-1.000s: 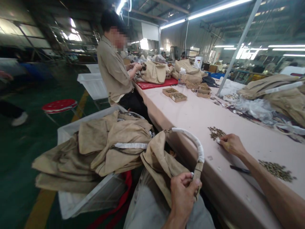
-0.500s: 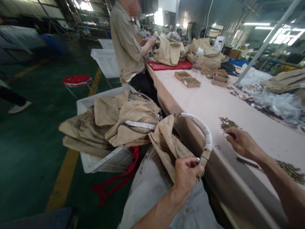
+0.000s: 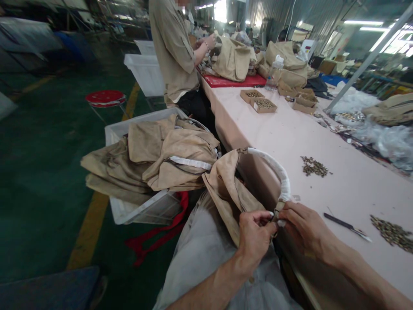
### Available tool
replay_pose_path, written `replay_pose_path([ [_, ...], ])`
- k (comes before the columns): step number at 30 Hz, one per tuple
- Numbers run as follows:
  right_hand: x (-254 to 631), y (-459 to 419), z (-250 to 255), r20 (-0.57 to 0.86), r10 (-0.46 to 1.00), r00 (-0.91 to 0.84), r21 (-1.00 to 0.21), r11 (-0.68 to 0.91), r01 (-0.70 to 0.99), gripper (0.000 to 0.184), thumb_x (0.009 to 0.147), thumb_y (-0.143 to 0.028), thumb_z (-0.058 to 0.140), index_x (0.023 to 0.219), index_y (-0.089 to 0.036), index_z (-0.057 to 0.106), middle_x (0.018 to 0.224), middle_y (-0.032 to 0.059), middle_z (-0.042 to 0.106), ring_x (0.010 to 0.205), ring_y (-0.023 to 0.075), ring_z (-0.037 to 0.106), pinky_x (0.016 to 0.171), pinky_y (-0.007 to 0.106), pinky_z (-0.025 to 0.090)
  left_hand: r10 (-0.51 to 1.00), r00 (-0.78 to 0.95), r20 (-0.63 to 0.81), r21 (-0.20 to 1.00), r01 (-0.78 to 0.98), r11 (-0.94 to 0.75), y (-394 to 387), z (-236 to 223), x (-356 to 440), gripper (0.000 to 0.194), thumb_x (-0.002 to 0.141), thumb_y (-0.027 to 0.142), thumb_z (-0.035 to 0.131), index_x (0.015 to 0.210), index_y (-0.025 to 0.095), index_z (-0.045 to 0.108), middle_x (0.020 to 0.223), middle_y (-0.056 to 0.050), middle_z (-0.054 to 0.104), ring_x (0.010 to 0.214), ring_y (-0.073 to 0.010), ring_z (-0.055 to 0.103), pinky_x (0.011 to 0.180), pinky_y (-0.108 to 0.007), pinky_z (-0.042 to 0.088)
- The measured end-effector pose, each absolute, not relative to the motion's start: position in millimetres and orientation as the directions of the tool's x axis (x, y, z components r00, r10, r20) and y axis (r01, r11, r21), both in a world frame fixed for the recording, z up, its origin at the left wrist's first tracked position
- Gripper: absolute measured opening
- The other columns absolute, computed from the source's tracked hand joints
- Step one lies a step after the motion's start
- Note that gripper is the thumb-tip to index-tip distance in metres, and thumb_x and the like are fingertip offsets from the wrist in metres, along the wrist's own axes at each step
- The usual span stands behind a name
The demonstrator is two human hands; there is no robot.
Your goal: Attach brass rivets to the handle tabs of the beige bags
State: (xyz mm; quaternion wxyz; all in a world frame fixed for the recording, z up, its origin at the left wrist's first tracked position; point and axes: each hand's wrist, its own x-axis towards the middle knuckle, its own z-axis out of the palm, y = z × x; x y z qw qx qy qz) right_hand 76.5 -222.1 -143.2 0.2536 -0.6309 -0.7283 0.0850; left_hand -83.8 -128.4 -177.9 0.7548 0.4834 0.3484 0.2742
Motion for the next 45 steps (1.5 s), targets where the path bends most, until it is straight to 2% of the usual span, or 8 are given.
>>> replay_pose_path([
  [13,81.6,-220.7,-134.7,-0.057,0.958,0.281,-0.870,-0.186,0.456,0.025,0.095,-0.040,0.068,0.085,-0.018,0.073,0.079,0.0024,0.064,0.071,0.0177,0.055,0.064,0.030,0.042,0.760,0.606,-0.235,0.884,-0.192,0.426,-126.3,-169.4,-84.3,0.016,0.061,0.015,0.083,0.077,0.013,0.083,0.072,-0.006,0.075,0.067,-0.0157,0.061,0.064,-0.026,0.046],
  [26,73.0,-206.9,-141.1,-0.207,0.893,0.399,-0.918,-0.318,0.236,0.035,0.080,-0.047,0.083,0.073,-0.017,0.067,0.068,0.0034,0.069,0.060,0.0167,0.060,0.056,0.027,0.047,0.694,0.657,-0.295,0.750,-0.290,0.594,-125.8,-188.4,-83.6,0.029,0.056,0.022,0.094,0.079,0.010,0.082,0.076,-0.008,0.076,0.067,-0.0159,0.064,0.064,-0.027,0.048],
  [30,83.0,-214.7,-132.8,-0.095,0.936,0.339,-0.927,-0.207,0.312,0.025,0.088,-0.038,0.079,0.081,-0.018,0.065,0.073,0.0027,0.066,0.064,0.0167,0.059,0.058,0.027,0.047,0.679,0.658,-0.324,0.728,-0.285,0.624,-118.8,-182.2,-86.0,0.032,0.054,0.021,0.095,0.081,0.010,0.081,0.076,-0.007,0.075,0.066,-0.0146,0.063,0.064,-0.026,0.048],
  [32,88.9,-218.9,-122.6,0.120,0.951,0.284,-0.870,-0.037,0.492,0.014,0.092,-0.031,0.073,0.099,-0.020,0.068,0.091,0.0070,0.069,0.081,0.0223,0.064,0.068,0.034,0.054,0.684,0.657,-0.317,0.721,-0.301,0.624,-113.5,-176.1,-88.7,0.031,0.057,0.020,0.092,0.084,0.011,0.080,0.079,-0.007,0.075,0.068,-0.0150,0.063,0.066,-0.026,0.048],
  [34,93.6,-218.5,-114.8,0.331,0.933,0.142,-0.692,0.137,0.709,0.028,0.094,-0.021,0.067,0.122,-0.023,0.067,0.119,0.0134,0.068,0.111,0.0311,0.064,0.090,0.046,0.056,0.668,0.686,-0.289,0.724,-0.300,0.621,-108.0,-169.6,-92.2,0.029,0.060,0.019,0.090,0.085,0.011,0.078,0.078,-0.007,0.074,0.068,-0.0147,0.063,0.066,-0.026,0.047],
  [37,97.4,-208.8,-113.5,0.427,0.895,-0.129,-0.389,0.310,0.868,0.044,0.095,-0.012,0.061,0.136,-0.029,0.062,0.138,0.0112,0.066,0.140,0.0357,0.048,0.115,0.062,0.040,0.606,0.761,-0.231,0.725,-0.281,0.629,-102.6,-161.4,-98.8,0.026,0.061,0.018,0.088,0.082,0.011,0.074,0.074,-0.004,0.071,0.065,-0.0130,0.059,0.064,-0.025,0.044],
  [40,98.2,-197.8,-115.8,0.371,0.887,-0.273,-0.284,0.389,0.877,0.038,0.096,-0.011,0.059,0.130,-0.028,0.063,0.117,0.0054,0.075,0.123,0.0279,0.062,0.123,0.062,0.029,0.621,0.773,-0.132,0.813,-0.274,0.514,-105.3,-156.7,-107.3,0.029,0.069,0.021,0.085,0.093,0.014,0.070,0.080,-0.003,0.069,0.071,-0.0150,0.060,0.069,-0.026,0.047],
  [45,99.0,-197.7,-96.1,0.254,0.925,-0.284,-0.290,0.353,0.890,0.026,0.097,-0.013,0.057,0.118,-0.025,0.065,0.093,0.0022,0.070,0.086,0.0198,0.065,0.120,0.056,0.033,0.754,0.608,0.247,0.968,-0.187,-0.166,-120.8,-157.0,-116.6,0.028,0.087,0.015,0.074,0.115,0.020,0.069,0.112,-0.011,0.073,0.107,-0.0253,0.066,0.098,-0.036,0.052],
])
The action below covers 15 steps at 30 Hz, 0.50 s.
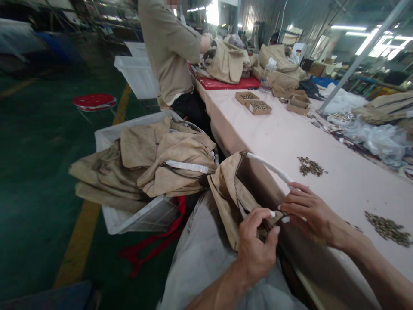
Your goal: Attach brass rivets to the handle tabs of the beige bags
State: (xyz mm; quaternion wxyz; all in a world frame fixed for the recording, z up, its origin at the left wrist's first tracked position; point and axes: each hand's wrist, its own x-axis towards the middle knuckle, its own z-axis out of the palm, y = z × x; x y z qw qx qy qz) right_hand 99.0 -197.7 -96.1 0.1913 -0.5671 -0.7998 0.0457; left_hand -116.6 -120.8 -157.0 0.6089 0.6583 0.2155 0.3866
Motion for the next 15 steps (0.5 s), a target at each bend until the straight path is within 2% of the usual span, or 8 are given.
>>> replay_pose_path([
  [1,99.5,-199.6,-90.1,0.225,0.933,-0.282,-0.291,0.341,0.894,0.023,0.096,-0.013,0.057,0.115,-0.025,0.065,0.090,0.0017,0.068,0.084,0.0197,0.064,0.121,0.056,0.033,0.729,0.600,0.330,0.944,-0.194,-0.267,-122.4,-158.1,-116.3,0.022,0.093,0.014,0.067,0.114,0.020,0.070,0.116,-0.012,0.073,0.110,-0.0256,0.067,0.101,-0.037,0.051],
  [3,100.9,-203.7,-79.7,0.187,0.940,-0.285,-0.306,0.332,0.892,0.020,0.095,-0.013,0.058,0.109,-0.025,0.066,0.084,-0.0001,0.064,0.080,0.0189,0.062,0.123,0.056,0.030,0.634,0.620,0.462,0.881,-0.236,-0.410,-122.6,-160.6,-113.5,0.025,0.098,0.010,0.056,0.118,0.019,0.069,0.121,-0.015,0.072,0.114,-0.0258,0.067,0.104,-0.039,0.052],
  [6,103.4,-208.4,-70.7,0.212,0.938,-0.276,-0.358,0.337,0.871,0.017,0.093,-0.014,0.061,0.106,-0.025,0.067,0.081,-0.0012,0.060,0.078,0.0181,0.060,0.125,0.057,0.027,0.500,0.666,0.554,0.800,-0.259,-0.542,-118.3,-163.8,-106.8,0.030,0.099,0.009,0.051,0.126,0.014,0.062,0.123,-0.019,0.070,0.113,-0.0272,0.067,0.102,-0.043,0.053],
  [8,105.3,-210.1,-68.4,0.249,0.933,-0.260,-0.416,0.346,0.841,0.013,0.094,-0.016,0.063,0.104,-0.024,0.068,0.081,-0.0007,0.060,0.078,0.0181,0.060,0.125,0.058,0.026,0.447,0.681,0.579,0.769,-0.277,-0.576,-116.2,-164.2,-103.1,0.027,0.101,0.012,0.047,0.124,0.013,0.060,0.115,-0.020,0.072,0.105,-0.0271,0.069,0.095,-0.043,0.055],
  [11,109.0,-210.7,-68.0,0.326,0.924,-0.201,-0.549,0.358,0.755,0.006,0.095,-0.024,0.067,0.101,-0.022,0.069,0.082,0.0002,0.061,0.079,0.0187,0.060,0.125,0.058,0.024,0.453,0.737,0.503,0.833,-0.274,-0.480,-118.1,-160.1,-100.8,0.021,0.105,0.018,0.043,0.117,0.014,0.060,0.094,-0.012,0.074,0.081,-0.0212,0.071,0.078,-0.035,0.056],
  [13,112.5,-209.9,-68.6,0.366,0.919,-0.148,-0.626,0.361,0.691,0.011,0.095,-0.032,0.071,0.099,-0.021,0.069,0.084,0.0010,0.062,0.082,0.0200,0.061,0.125,0.058,0.023,0.470,0.802,0.367,0.921,-0.242,-0.306,-122.2,-154.6,-100.5,0.019,0.107,0.025,0.045,0.113,0.016,0.060,0.087,-0.008,0.075,0.069,-0.0165,0.070,0.069,-0.030,0.055],
  [15,116.3,-208.5,-69.0,0.380,0.920,-0.100,-0.678,0.351,0.646,0.017,0.094,-0.037,0.073,0.096,-0.021,0.070,0.084,0.0015,0.062,0.083,0.0209,0.061,0.125,0.058,0.024,0.481,0.842,0.246,0.969,-0.212,-0.124,-126.5,-148.6,-99.6,0.019,0.107,0.031,0.050,0.112,0.016,0.062,0.088,-0.007,0.077,0.065,-0.0146,0.070,0.065,-0.026,0.055],
])
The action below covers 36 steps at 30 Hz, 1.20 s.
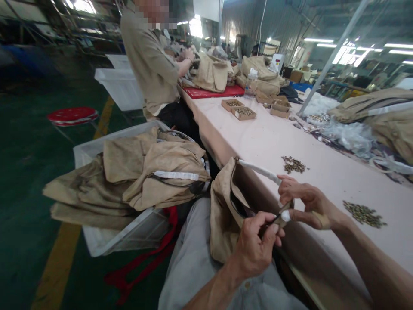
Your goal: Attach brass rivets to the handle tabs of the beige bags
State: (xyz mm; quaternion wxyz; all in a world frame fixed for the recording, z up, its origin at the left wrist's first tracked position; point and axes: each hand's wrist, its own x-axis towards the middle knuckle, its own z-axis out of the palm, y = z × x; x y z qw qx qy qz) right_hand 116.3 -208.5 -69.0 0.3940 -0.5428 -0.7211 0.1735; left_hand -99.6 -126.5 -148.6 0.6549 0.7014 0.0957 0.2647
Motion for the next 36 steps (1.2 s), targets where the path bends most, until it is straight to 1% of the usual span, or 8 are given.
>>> replay_pose_path([
  [3,122.4,-206.5,-67.2,0.394,0.918,-0.042,-0.732,0.341,0.589,0.025,0.090,-0.045,0.077,0.089,-0.021,0.071,0.080,0.0007,0.062,0.080,0.0201,0.059,0.123,0.055,0.027,0.507,0.846,0.167,0.981,-0.195,0.002,-128.1,-144.4,-95.4,0.022,0.104,0.034,0.058,0.113,0.015,0.066,0.092,-0.008,0.079,0.073,-0.0163,0.074,0.071,-0.027,0.058],
  [7,130.7,-202.9,-63.0,0.435,0.900,-0.005,-0.748,0.365,0.554,0.035,0.084,-0.055,0.082,0.084,-0.021,0.074,0.075,-0.0004,0.062,0.076,0.0188,0.059,0.119,0.053,0.032,0.525,0.829,0.194,0.979,-0.200,-0.046,-118.4,-155.6,-82.0,0.024,0.101,0.034,0.066,0.117,0.017,0.069,0.095,-0.007,0.081,0.085,-0.0195,0.078,0.083,-0.030,0.061],
  [12,139.5,-216.8,-61.6,0.462,0.879,0.118,-0.741,0.309,0.597,0.042,0.087,-0.058,0.079,0.108,-0.021,0.077,0.100,0.0083,0.073,0.098,0.0245,0.066,0.114,0.050,0.041,0.561,0.804,0.197,0.979,-0.195,-0.064,-114.8,-168.8,-72.8,0.026,0.098,0.036,0.069,0.116,0.018,0.071,0.087,-0.005,0.081,0.078,-0.0192,0.077,0.077,-0.029,0.062],
  [15,165.1,-255.8,-68.0,0.435,0.780,0.450,-0.751,0.038,0.660,0.044,0.086,-0.056,0.076,0.113,-0.021,0.076,0.117,0.0114,0.074,0.110,0.0274,0.065,0.101,0.043,0.051,0.608,0.775,0.174,0.981,-0.193,-0.034,-116.0,-166.8,-70.9,0.026,0.096,0.037,0.071,0.113,0.017,0.073,0.089,-0.006,0.082,0.076,-0.0189,0.077,0.076,-0.028,0.063],
  [17,190.0,-294.1,-75.9,0.360,0.652,0.667,-0.733,-0.244,0.635,0.037,0.087,-0.053,0.074,0.102,-0.020,0.077,0.101,0.0084,0.076,0.091,0.0232,0.067,0.086,0.036,0.054,0.639,0.754,0.153,0.983,-0.185,-0.018,-115.3,-164.9,-68.6,0.027,0.094,0.038,0.074,0.111,0.016,0.073,0.090,-0.006,0.082,0.076,-0.0194,0.078,0.076,-0.028,0.064],
  [20,221.6,-353.8,-91.6,0.285,0.516,0.808,-0.684,-0.480,0.548,0.027,0.085,-0.041,0.068,0.088,-0.016,0.075,0.072,0.0040,0.069,0.061,0.0171,0.057,0.060,0.030,0.044,0.651,0.748,0.127,0.984,-0.177,0.011,-114.1,-165.2,-65.3,0.029,0.092,0.039,0.074,0.109,0.016,0.074,0.087,-0.007,0.082,0.076,-0.0209,0.078,0.077,-0.030,0.066],
  [25,240.3,-407.6,-130.8,0.184,0.413,0.892,-0.577,-0.690,0.438,0.017,0.071,-0.034,0.065,0.069,-0.018,0.070,0.059,-0.0002,0.061,0.057,0.0161,0.051,0.057,0.029,0.035,0.646,0.756,0.104,0.984,-0.171,0.042,-117.0,-168.8,-64.0,0.031,0.091,0.040,0.074,0.111,0.016,0.076,0.086,-0.008,0.082,0.079,-0.0232,0.079,0.077,-0.031,0.067],
  [36,267.7,-411.8,-160.3,-0.025,0.483,0.875,-0.563,-0.730,0.387,0.022,0.083,-0.031,0.071,0.069,-0.017,0.061,0.058,-0.0058,0.053,0.053,0.0110,0.046,0.053,0.024,0.033,0.667,0.708,0.231,0.973,-0.177,-0.149,-117.5,-176.7,-62.1,0.032,0.088,0.041,0.077,0.113,0.020,0.079,0.092,-0.006,0.084,0.088,-0.0253,0.081,0.086,-0.031,0.067],
])
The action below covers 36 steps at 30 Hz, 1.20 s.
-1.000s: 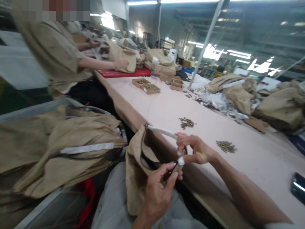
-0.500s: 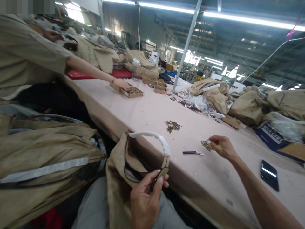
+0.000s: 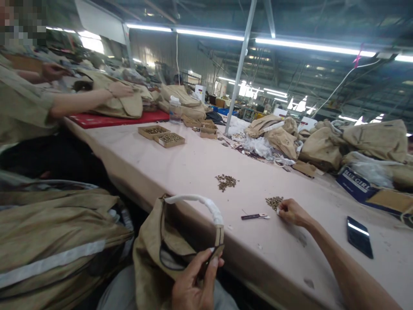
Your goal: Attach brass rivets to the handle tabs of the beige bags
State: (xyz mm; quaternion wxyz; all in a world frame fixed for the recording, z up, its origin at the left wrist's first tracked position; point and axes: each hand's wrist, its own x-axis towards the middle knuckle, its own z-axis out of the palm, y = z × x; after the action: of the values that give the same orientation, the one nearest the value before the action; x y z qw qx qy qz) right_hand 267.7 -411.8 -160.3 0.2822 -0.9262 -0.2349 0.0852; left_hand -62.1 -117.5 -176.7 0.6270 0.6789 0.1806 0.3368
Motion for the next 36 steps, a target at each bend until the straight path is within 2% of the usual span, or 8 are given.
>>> replay_pose_path([
  [4,268.8,-412.0,-158.9,-0.032,0.484,0.875,-0.558,-0.735,0.386,0.022,0.085,-0.033,0.070,0.073,-0.017,0.063,0.060,-0.0055,0.055,0.053,0.0110,0.047,0.053,0.024,0.033,0.627,0.689,0.363,0.930,-0.228,-0.289,-115.1,-184.2,-60.7,0.025,0.088,0.038,0.077,0.108,0.023,0.081,0.095,-0.006,0.084,0.089,-0.0258,0.081,0.087,-0.031,0.067],
  [8,266.9,-412.9,-159.7,-0.018,0.487,0.873,-0.540,-0.740,0.401,0.017,0.081,-0.031,0.064,0.070,-0.018,0.063,0.059,-0.0049,0.054,0.055,0.0123,0.046,0.055,0.025,0.032,0.629,0.692,0.353,0.933,-0.213,-0.290,-115.9,-193.8,-64.8,0.026,0.092,0.037,0.074,0.114,0.024,0.078,0.097,-0.005,0.084,0.091,-0.0253,0.080,0.089,-0.033,0.066],
  [16,259.6,-419.6,-159.6,-0.008,0.520,0.854,-0.449,-0.765,0.462,0.017,0.073,-0.034,0.057,0.065,-0.019,0.061,0.058,-0.0002,0.059,0.058,0.0163,0.050,0.057,0.030,0.030,0.618,0.747,0.245,0.968,-0.227,-0.110,-121.0,-191.8,-73.1,0.029,0.096,0.038,0.069,0.114,0.018,0.077,0.098,-0.010,0.081,0.093,-0.0261,0.078,0.090,-0.038,0.064],
  [20,252.5,-425.5,-159.6,-0.006,0.558,0.830,-0.402,-0.761,0.509,0.020,0.076,-0.038,0.057,0.069,-0.020,0.064,0.063,0.0020,0.064,0.063,0.0192,0.056,0.060,0.031,0.036,0.645,0.751,0.139,0.972,-0.227,0.054,-123.3,-185.6,-73.8,0.031,0.095,0.040,0.071,0.115,0.016,0.074,0.102,-0.011,0.081,0.087,-0.0241,0.078,0.084,-0.036,0.064],
  [27,234.8,-432.9,-161.7,0.025,0.614,0.789,-0.333,-0.739,0.585,0.021,0.080,-0.043,0.058,0.077,-0.024,0.066,0.071,0.0100,0.070,0.067,0.0297,0.064,0.063,0.041,0.045,0.684,0.727,0.063,0.944,-0.265,0.195,-134.8,-181.9,-84.9,0.031,0.094,0.037,0.072,0.110,0.011,0.074,0.094,-0.014,0.082,0.074,-0.0219,0.077,0.072,-0.032,0.062],
  [30,197.2,-397.2,-142.9,0.183,0.709,0.681,-0.340,-0.605,0.720,0.015,0.089,-0.039,0.057,0.091,-0.025,0.063,0.080,0.0077,0.069,0.069,0.0278,0.063,0.065,0.040,0.048,0.672,0.740,0.036,0.947,-0.240,0.214,-136.6,-183.9,-85.6,0.030,0.094,0.037,0.072,0.106,0.010,0.076,0.096,-0.016,0.082,0.078,-0.0230,0.078,0.074,-0.032,0.062],
  [33,130.6,-339.1,-117.2,0.341,0.859,0.380,-0.412,-0.227,0.882,0.008,0.097,-0.027,0.057,0.104,-0.025,0.060,0.094,0.0079,0.067,0.081,0.0246,0.063,0.073,0.037,0.050,0.671,0.741,0.010,0.938,-0.240,0.251,-138.7,-187.6,-82.8,0.032,0.093,0.038,0.074,0.106,0.009,0.077,0.094,-0.016,0.082,0.080,-0.0239,0.079,0.074,-0.032,0.062],
  [36,71.1,-283.7,-105.4,0.371,0.918,0.139,-0.434,0.039,0.900,0.014,0.100,-0.015,0.050,0.109,-0.023,0.057,0.093,0.0074,0.061,0.080,0.0226,0.058,0.071,0.035,0.047,0.689,0.725,-0.027,0.927,-0.239,0.288,-139.2,-191.1,-80.1,0.033,0.092,0.037,0.075,0.107,0.009,0.078,0.090,-0.015,0.082,0.076,-0.0230,0.078,0.073,-0.032,0.061],
])
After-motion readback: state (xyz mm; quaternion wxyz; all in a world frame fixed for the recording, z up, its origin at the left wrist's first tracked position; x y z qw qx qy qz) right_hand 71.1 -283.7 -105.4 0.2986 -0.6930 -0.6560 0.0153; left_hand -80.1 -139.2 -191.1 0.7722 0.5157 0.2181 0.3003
